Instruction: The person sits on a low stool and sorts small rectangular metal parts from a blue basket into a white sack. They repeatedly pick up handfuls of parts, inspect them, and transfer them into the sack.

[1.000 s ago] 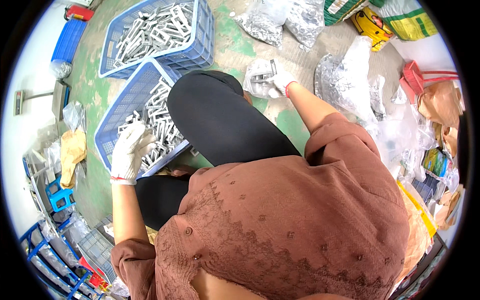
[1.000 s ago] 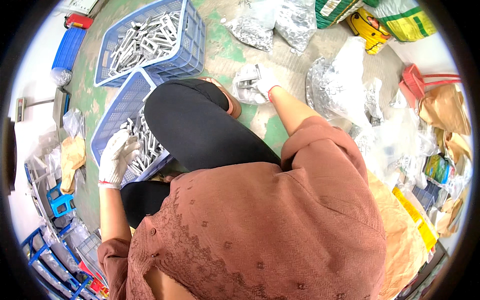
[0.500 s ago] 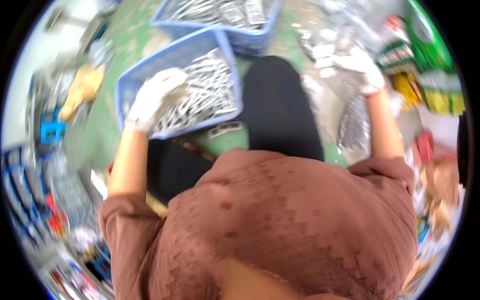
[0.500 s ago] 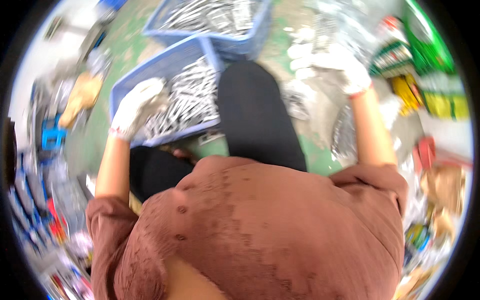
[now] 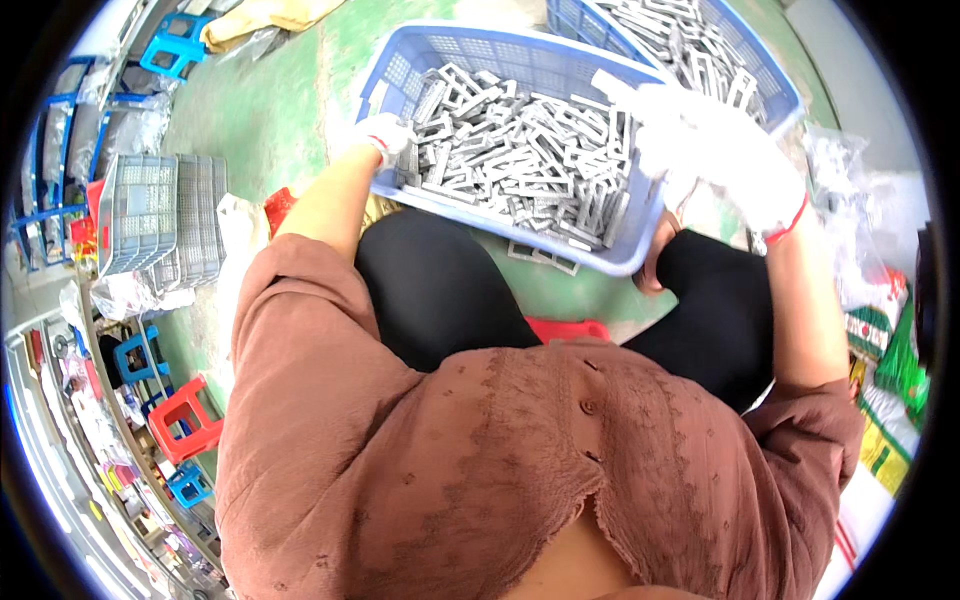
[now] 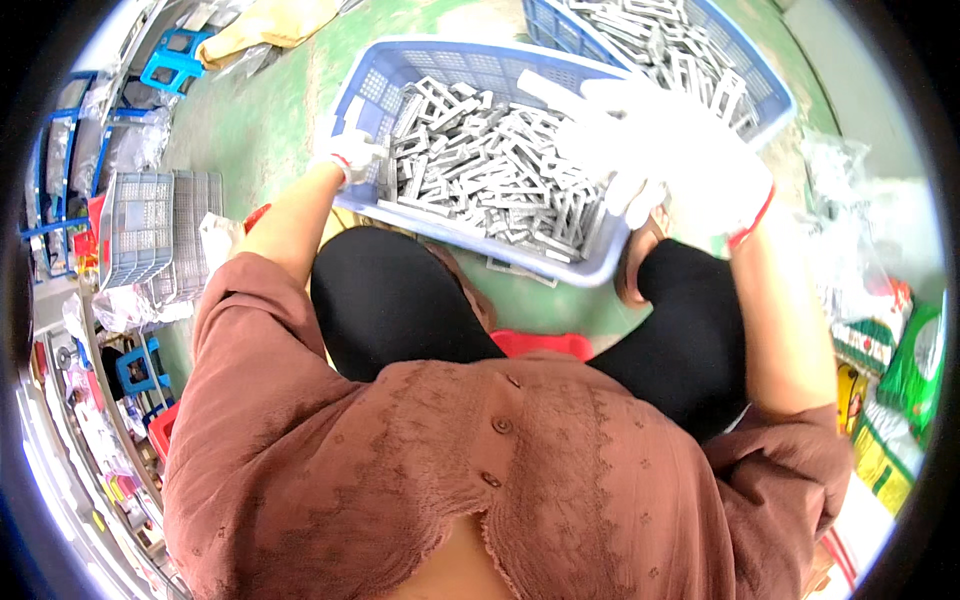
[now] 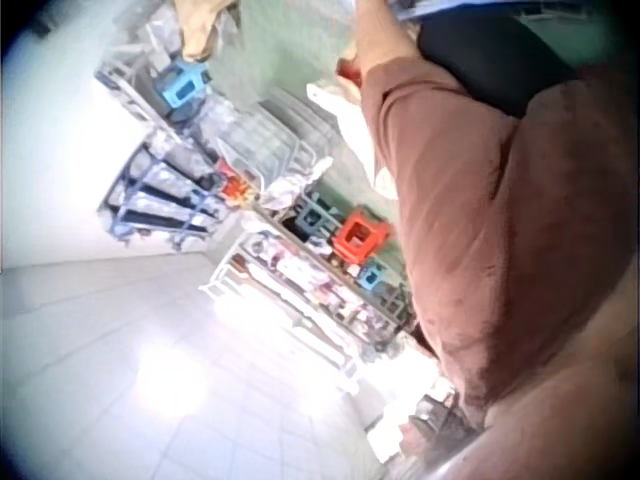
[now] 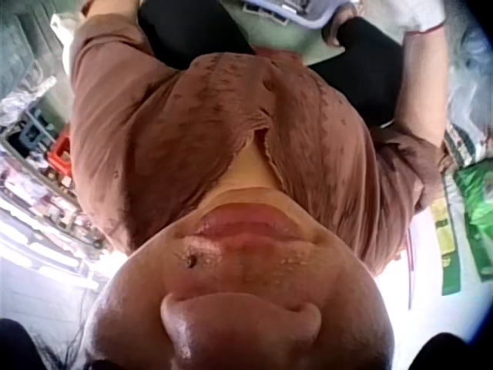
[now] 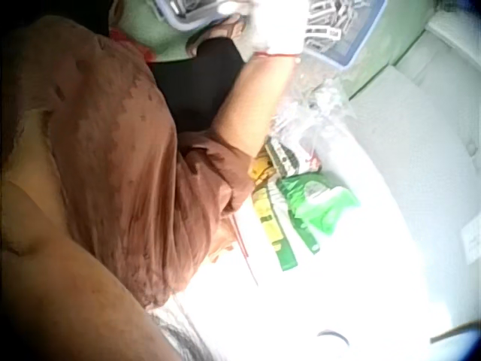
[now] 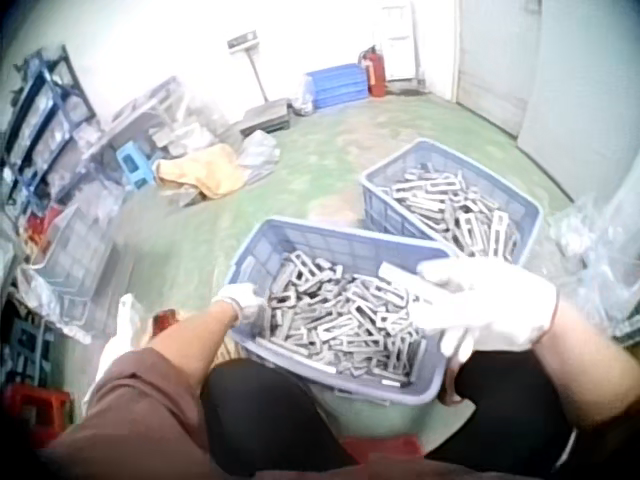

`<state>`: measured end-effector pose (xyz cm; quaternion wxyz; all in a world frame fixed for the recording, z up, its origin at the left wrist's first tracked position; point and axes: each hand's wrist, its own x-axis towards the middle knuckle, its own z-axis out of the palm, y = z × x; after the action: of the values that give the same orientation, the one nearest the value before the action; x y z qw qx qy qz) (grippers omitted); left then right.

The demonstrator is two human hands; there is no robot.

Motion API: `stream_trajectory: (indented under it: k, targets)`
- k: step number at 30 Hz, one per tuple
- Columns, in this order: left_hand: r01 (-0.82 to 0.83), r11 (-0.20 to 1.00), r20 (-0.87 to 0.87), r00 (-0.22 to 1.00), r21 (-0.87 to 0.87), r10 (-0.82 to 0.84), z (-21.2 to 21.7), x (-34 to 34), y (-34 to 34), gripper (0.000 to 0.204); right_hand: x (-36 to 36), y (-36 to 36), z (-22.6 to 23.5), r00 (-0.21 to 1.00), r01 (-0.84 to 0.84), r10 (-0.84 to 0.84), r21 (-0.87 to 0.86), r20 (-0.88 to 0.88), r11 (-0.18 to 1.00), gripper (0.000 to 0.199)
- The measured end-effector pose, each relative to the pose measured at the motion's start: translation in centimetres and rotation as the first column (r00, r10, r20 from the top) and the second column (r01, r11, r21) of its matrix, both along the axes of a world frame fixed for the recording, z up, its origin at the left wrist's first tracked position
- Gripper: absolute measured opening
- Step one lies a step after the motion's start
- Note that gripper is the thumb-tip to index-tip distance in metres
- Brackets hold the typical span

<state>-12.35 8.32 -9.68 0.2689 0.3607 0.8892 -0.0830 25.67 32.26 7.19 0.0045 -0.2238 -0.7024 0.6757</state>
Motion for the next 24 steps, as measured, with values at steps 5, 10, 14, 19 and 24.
stream_trajectory:
  k: [5,10,14,19,24]
  targets:
    - [-0.100,0.991,-0.065,0.993,-0.089,0.094,-6.5,-2.9,0.5,0.051,-3.9,-1.2,0.5,0.947,0.117,-0.065,-0.149,0.315,0.982,0.058]
    - [-0.208,0.966,0.008,0.977,-0.151,0.212,-11.3,-5.0,1.4,0.053,-6.2,0.0,-0.5,0.928,0.224,-0.148,-0.194,0.343,0.955,0.060]
    - [-0.262,0.955,-0.111,0.962,-0.142,0.247,-13.4,-4.8,3.0,0.035,-7.2,0.0,-0.7,0.915,0.265,-0.183,-0.192,0.360,0.945,0.060]
    - [-0.291,0.954,-0.160,0.948,-0.077,0.277,-12.0,-4.3,2.6,0.033,-7.5,0.3,-1.1,0.904,0.245,-0.158,-0.179,0.398,0.953,0.058]
    - [-0.069,0.995,-0.080,0.994,0.074,0.075,-7.4,-6.3,3.2,0.035,-6.4,0.5,-1.7,0.950,0.255,-0.142,-0.432,0.277,0.865,0.048]
